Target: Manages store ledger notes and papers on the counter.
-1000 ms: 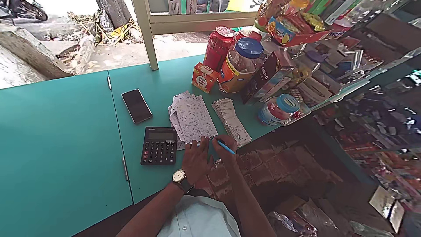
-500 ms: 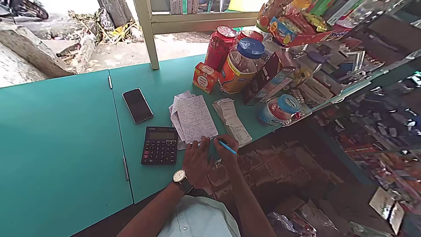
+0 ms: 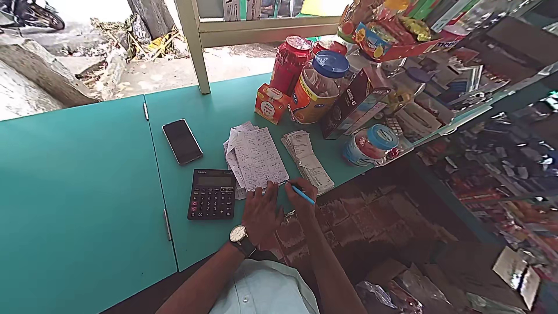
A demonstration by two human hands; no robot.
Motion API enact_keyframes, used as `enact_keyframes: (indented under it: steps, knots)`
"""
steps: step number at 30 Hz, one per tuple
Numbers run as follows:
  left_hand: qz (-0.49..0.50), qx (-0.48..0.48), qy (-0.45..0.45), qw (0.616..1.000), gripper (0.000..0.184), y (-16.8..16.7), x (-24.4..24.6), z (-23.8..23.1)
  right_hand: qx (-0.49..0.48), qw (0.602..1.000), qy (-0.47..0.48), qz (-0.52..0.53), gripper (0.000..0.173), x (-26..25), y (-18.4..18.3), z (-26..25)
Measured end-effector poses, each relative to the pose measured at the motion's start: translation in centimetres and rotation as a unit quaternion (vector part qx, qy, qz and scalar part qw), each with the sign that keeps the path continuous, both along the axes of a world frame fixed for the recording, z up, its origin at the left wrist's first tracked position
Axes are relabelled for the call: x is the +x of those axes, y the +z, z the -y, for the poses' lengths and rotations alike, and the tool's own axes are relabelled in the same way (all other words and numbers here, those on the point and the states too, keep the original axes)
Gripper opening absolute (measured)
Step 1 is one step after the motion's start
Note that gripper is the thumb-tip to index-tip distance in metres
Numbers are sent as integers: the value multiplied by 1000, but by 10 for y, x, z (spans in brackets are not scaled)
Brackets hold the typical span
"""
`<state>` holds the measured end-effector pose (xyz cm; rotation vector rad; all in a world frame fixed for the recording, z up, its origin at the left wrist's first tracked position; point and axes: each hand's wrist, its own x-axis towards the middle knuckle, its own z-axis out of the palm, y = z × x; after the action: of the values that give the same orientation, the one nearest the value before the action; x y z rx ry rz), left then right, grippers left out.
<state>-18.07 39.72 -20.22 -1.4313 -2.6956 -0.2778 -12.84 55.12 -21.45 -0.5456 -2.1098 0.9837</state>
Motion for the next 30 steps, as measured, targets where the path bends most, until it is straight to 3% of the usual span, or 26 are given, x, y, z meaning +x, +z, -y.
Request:
enact_keyframes:
  steps: [30]
  knots:
    - [11,-3,2,1000,70,0,0,0,-16,1000,-17,-6,9,0,1,1]
